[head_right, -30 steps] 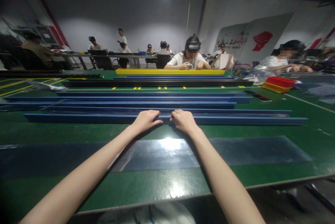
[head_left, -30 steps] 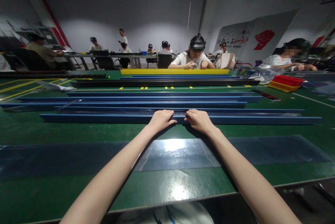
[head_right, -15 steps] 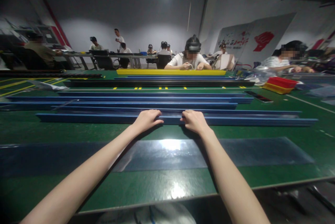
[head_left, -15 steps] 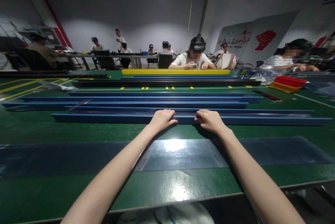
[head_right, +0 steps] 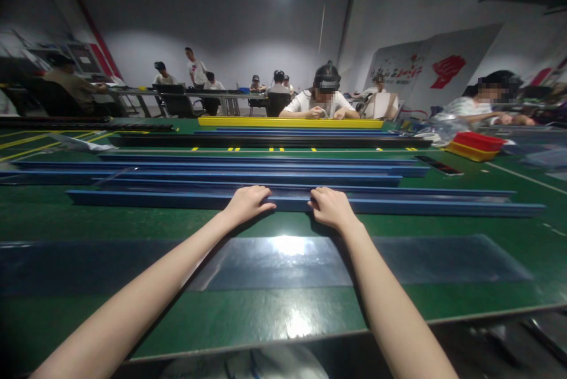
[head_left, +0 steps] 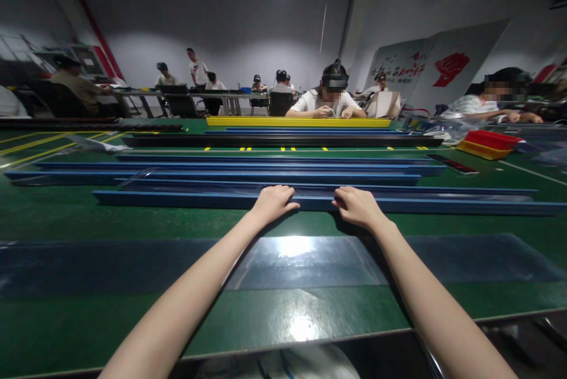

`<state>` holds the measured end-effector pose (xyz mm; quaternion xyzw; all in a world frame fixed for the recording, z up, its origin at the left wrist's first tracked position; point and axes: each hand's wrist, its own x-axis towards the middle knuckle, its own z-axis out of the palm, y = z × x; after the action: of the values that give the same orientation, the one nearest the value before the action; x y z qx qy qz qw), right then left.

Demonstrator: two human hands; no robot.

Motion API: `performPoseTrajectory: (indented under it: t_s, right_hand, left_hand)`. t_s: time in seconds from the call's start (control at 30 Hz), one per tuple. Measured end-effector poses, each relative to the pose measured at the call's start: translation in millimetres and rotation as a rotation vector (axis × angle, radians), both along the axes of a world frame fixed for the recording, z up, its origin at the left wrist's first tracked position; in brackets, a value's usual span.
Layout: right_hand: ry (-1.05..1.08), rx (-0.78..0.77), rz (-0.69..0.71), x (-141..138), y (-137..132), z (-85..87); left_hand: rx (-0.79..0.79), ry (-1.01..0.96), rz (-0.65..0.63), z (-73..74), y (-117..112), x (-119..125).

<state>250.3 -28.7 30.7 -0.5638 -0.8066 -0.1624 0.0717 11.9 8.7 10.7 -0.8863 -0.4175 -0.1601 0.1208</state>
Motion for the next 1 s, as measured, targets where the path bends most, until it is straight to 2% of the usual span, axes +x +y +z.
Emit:
performPoseTrajectory:
  t_s: [0.47, 1.0]
  right_hand:
    - [0.034, 0.132, 0.134, -29, 4, -14.5]
    - [0.068, 0.143, 0.146, -29, 8, -17.7]
  left_hand:
    - [0.004, 0.018, 0.0, 2.2, -4, 0]
    - [0.013, 0.029, 0.004, 1.1, -3, 0]
